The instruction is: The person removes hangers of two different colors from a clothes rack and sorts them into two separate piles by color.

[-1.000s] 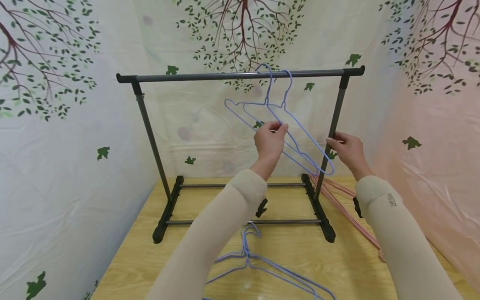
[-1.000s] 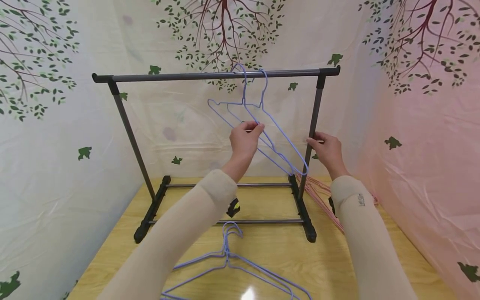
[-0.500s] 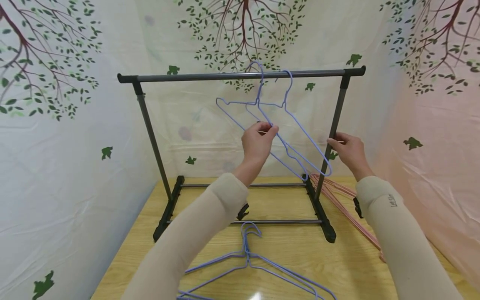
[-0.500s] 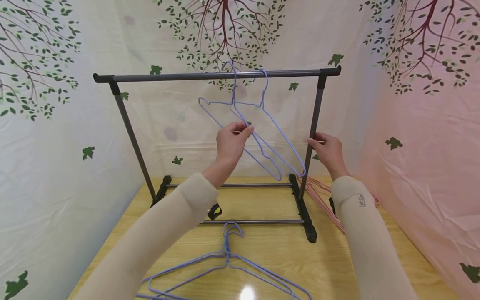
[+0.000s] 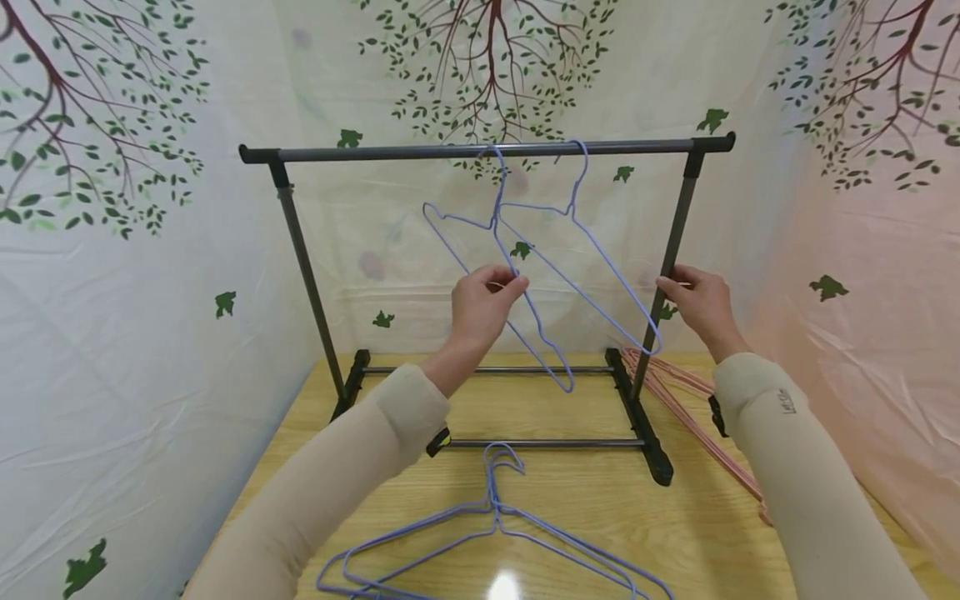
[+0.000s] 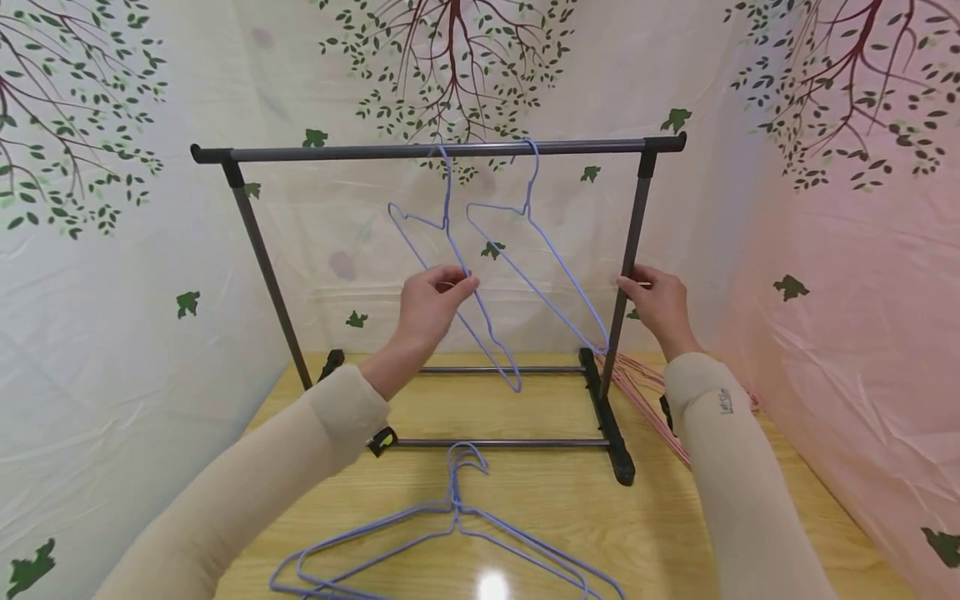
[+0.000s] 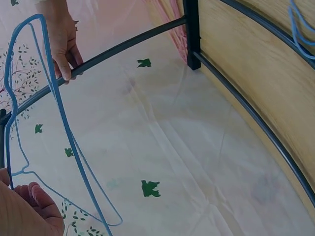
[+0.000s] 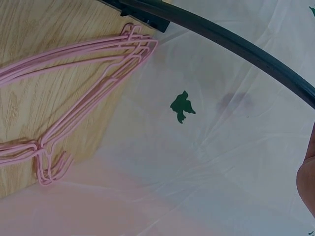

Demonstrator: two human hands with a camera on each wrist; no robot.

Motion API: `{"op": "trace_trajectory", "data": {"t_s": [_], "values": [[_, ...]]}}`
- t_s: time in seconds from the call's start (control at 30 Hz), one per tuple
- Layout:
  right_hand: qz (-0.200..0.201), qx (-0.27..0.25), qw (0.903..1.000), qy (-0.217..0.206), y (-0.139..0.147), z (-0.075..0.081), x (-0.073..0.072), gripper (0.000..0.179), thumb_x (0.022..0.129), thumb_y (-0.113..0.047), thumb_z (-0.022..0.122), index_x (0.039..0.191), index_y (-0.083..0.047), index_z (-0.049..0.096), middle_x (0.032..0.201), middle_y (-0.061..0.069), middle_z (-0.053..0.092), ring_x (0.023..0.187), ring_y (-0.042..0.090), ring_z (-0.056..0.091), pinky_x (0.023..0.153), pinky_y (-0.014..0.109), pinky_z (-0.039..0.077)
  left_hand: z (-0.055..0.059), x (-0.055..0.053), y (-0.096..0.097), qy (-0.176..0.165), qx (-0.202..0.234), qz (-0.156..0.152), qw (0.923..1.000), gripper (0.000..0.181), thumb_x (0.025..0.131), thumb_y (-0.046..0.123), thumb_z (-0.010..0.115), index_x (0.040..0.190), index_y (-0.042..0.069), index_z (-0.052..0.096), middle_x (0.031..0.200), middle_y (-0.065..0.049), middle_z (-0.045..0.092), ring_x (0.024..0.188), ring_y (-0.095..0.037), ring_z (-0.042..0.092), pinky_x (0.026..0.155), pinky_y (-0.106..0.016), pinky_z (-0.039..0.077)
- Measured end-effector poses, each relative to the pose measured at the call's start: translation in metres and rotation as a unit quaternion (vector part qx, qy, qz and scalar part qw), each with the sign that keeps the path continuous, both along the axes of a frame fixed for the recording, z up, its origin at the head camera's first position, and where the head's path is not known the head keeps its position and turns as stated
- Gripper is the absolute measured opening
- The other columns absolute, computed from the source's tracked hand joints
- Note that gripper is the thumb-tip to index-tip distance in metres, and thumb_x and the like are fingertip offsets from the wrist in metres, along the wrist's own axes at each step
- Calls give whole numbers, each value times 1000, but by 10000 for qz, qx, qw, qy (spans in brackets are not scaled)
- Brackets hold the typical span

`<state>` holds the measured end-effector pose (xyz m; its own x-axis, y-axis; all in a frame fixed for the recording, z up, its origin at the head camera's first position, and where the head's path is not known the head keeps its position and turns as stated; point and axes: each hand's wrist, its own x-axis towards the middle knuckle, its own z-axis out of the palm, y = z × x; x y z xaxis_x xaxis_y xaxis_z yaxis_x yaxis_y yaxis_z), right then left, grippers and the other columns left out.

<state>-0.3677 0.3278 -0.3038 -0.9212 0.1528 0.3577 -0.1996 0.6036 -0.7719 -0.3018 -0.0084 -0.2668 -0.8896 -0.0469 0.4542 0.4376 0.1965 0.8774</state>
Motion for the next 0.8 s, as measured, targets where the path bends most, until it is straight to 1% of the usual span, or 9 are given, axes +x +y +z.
{"op": "trace_trajectory", "data": {"t_s": [0.17,0.33,0.53,0.67,0.8], "values": [[27,-29,10000,3,0,1,0,56,100,-41,58,140,-2,55,134,23,57,117,39,59,101,53,45,-12,3,-17,-144,-245,-74,9996,17,91,18,75,98,3,73,90,-5,69,81,-15,60,66,-23,49],[64,-7,10000,9,0,1,1,53,101,-37,58,140,-1,55,133,24,57,116,40,60,101,54,46,-25,8,-37,-182,-597,-109,9980,18,92,18,73,101,3,73,94,-7,70,84,-18,62,71,-27,51],[80,50,9999,76,0,0,2,52,101,-35,58,140,0,55,132,25,58,115,40,60,99,54,47,-41,10,-59,-270,-981,-25,9948,17,93,16,72,103,2,74,95,-8,69,85,-20,62,74,-30,52],[15,145,9997,174,0,0,3,54,100,-41,58,137,-1,57,130,24,60,112,34,63,97,51,49,-49,12,-72,-429,-1111,2,9929,19,94,17,71,105,2,73,97,-9,69,88,-22,62,77,-34,53],[-32,202,9995,236,-1,0,3,57,99,-46,57,135,-1,60,129,23,60,111,33,64,95,50,51,-53,16,-83,-638,-1225,4,9904,20,94,17,71,107,2,73,98,-9,69,89,-23,62,74,-34,53]]}}
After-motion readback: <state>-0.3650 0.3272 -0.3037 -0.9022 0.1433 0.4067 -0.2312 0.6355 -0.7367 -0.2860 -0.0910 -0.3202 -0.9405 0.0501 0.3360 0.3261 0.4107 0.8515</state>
